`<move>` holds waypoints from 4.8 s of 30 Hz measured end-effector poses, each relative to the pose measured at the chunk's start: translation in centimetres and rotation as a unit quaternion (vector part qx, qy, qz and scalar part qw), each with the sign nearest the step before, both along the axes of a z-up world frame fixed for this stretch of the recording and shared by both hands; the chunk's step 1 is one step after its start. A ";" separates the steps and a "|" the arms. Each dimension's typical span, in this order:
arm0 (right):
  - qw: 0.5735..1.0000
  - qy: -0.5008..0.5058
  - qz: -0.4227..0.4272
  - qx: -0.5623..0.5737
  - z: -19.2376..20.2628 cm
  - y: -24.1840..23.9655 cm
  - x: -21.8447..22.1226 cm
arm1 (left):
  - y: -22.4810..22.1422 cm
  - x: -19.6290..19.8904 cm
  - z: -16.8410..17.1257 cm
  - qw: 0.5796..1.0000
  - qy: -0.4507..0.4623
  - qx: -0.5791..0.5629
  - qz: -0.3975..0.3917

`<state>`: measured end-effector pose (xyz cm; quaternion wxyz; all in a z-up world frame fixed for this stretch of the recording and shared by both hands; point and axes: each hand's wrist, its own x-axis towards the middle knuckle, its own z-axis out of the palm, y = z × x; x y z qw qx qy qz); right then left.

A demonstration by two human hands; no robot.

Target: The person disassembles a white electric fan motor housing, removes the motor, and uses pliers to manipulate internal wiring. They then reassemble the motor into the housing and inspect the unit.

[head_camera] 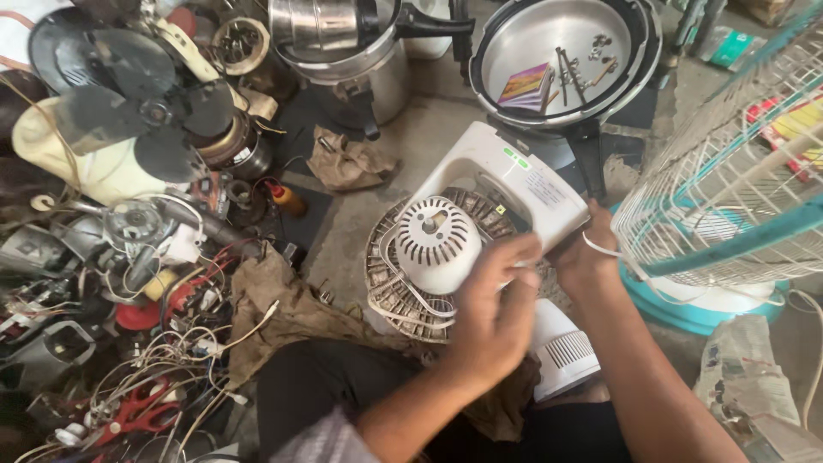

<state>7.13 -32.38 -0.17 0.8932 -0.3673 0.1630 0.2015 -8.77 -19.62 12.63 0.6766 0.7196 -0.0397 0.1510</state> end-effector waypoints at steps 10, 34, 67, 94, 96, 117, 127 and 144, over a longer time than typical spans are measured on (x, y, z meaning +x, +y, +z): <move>0.997 -0.034 -0.014 0.065 2.2 1.0 -0.8 | -1.0 13.2 -9.8 0.905 0.278 -0.303 0.112; 0.991 -0.089 -0.049 0.092 2.1 1.8 -1.8 | -0.6 14.1 -12.2 0.950 0.237 -0.135 0.154; 0.987 -0.107 -0.034 0.117 1.3 1.7 -2.1 | -2.4 15.9 -12.9 0.887 0.230 -0.303 0.261; 0.971 -0.088 0.091 0.203 -3.1 -0.3 2.3 | -0.7 9.2 -3.7 0.940 0.220 -0.223 0.136; 0.968 -0.119 0.114 0.191 -5.5 -0.4 4.8 | -0.2 8.7 -3.1 0.935 0.227 -0.243 0.122; 0.976 -0.096 0.161 0.110 -2.1 2.1 5.8 | -1.5 5.5 -0.8 0.988 0.077 -0.038 0.127; 0.961 -0.116 0.190 0.163 6.1 3.4 2.2 | 0.5 2.6 0.3 0.996 0.029 -0.029 0.084; 0.959 -0.094 0.216 0.156 9.6 4.9 -0.9 | 1.4 -0.5 -1.8 0.952 0.013 -0.300 0.054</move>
